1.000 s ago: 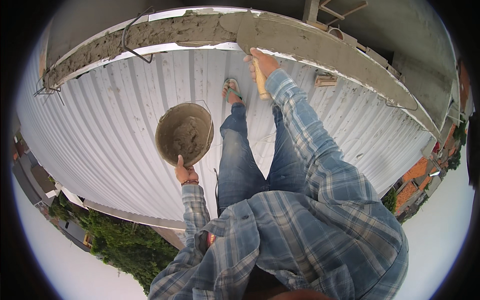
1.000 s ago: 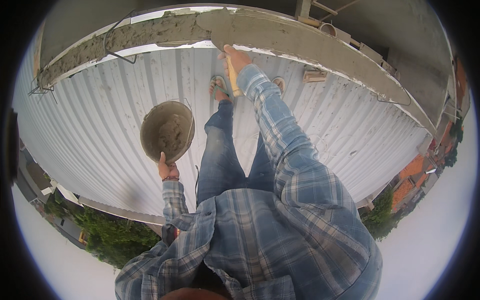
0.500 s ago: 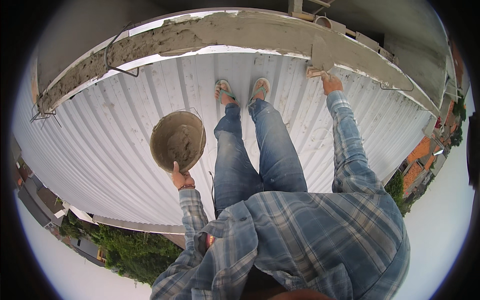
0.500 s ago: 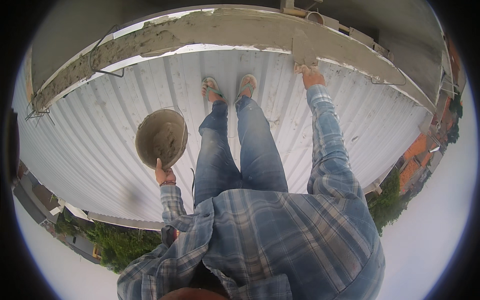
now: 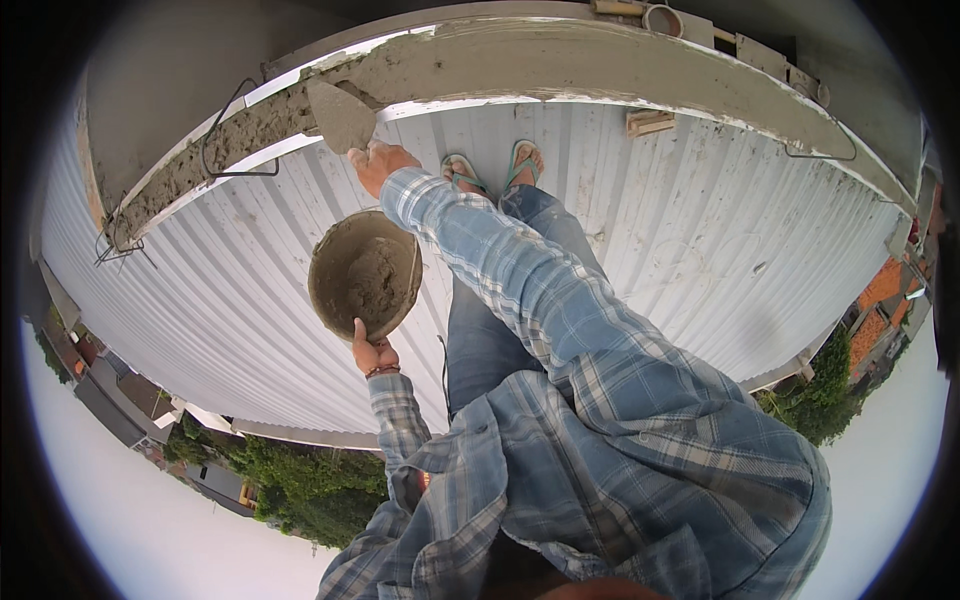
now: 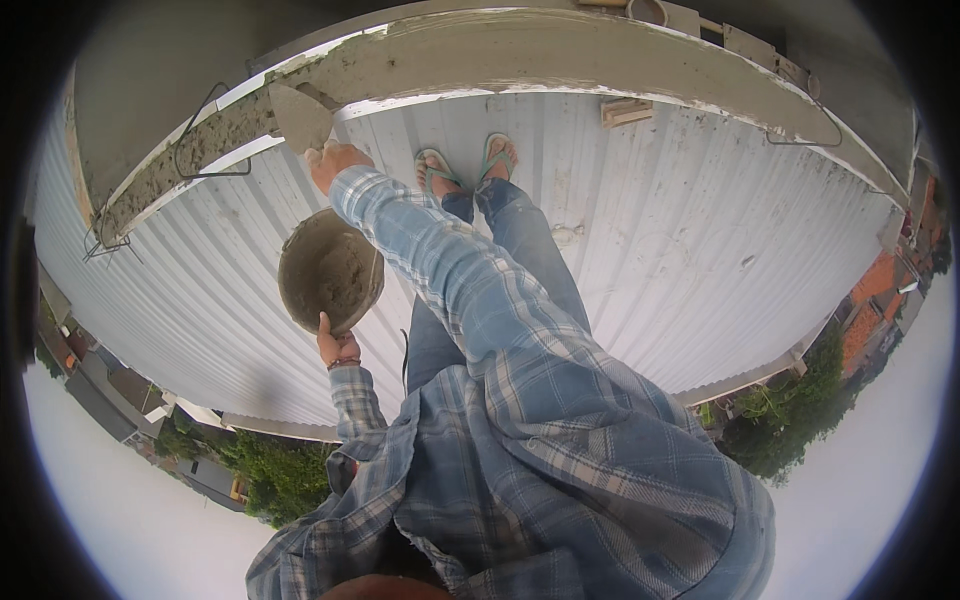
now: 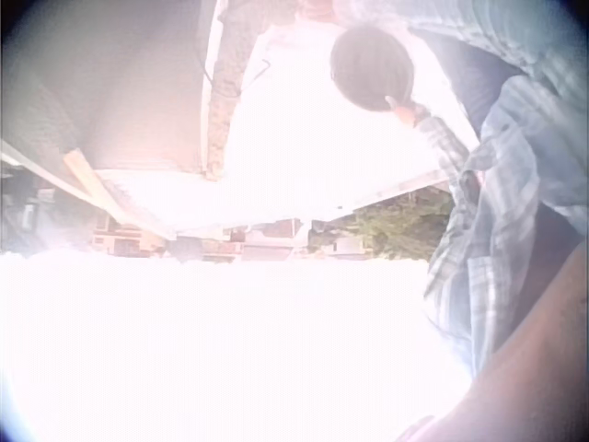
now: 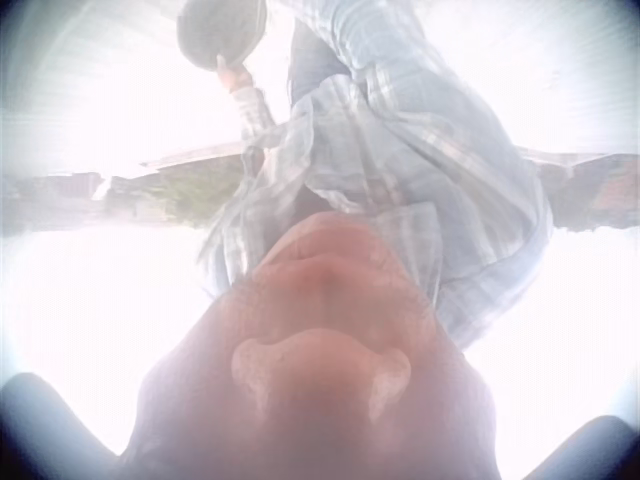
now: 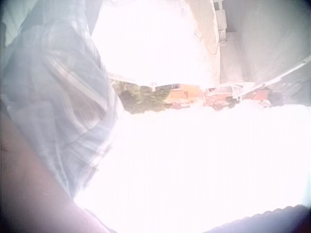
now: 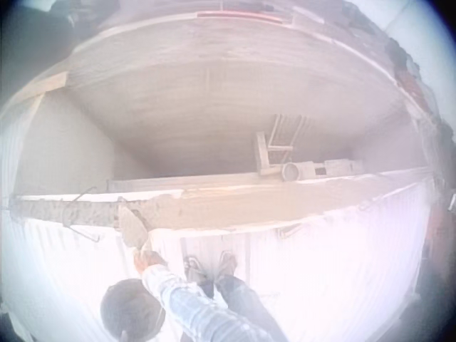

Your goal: The person scoops wet cement from a bucket with a trowel and applies it to a curved metal beam on a roof. They smooth the cement along the beam using the trowel and a wooden float, repeatedly adding material and leveling the surface.

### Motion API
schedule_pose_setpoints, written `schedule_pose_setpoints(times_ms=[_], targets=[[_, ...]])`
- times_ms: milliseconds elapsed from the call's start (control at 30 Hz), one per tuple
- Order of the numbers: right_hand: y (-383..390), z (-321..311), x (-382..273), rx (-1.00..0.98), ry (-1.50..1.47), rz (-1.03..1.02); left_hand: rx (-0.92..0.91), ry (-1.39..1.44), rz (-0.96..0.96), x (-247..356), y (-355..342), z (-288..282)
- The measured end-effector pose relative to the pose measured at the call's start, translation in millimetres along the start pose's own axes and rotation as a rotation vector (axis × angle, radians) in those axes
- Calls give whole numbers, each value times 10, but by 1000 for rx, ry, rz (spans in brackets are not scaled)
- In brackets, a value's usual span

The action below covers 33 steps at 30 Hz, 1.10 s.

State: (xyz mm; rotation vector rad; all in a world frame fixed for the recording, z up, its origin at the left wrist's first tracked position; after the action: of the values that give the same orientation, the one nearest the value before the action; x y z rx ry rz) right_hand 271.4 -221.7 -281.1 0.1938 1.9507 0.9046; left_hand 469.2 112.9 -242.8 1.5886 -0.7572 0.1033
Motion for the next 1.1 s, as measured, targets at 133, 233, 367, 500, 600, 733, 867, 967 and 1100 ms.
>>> schedule_pose_setpoints(times_ms=[133,233,367,500,600,733,867,967,1100], targets=[[367,-881,574,22,288,-4,15,38,-39,81,54,-70],[840,-2238,1636,214,425,196,-12,56,-42,127,82,28],[1505,-3985,3236,468,602,368,61,55,-60,103,251,202],[1775,-4427,3776,802,-298,384,41,63,27,236,246,-9],[1284,-3979,3697,707,-651,292,62,52,58,384,292,65],[685,-2612,2511,571,-668,143,56,24,136,592,354,106],[300,-1145,1271,354,-593,20,35,41,140,680,400,22],[16,-345,778,232,-630,35,-10,44,143,769,221,-74],[-564,435,427,45,-331,-121,-122,13,91,791,-64,223]])
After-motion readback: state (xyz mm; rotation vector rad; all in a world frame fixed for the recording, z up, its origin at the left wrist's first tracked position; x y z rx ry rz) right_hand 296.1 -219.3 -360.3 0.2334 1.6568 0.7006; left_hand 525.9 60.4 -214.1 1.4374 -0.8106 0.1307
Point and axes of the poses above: each hand's wrist, its own y-axis away from the middle knuckle, its own z-axis out of the palm, x = y × z, the point moved 8 cm from there along -y, towards the middle knuckle, and after that the axes turned 10 degrees about -z, right-handed, at the moved point
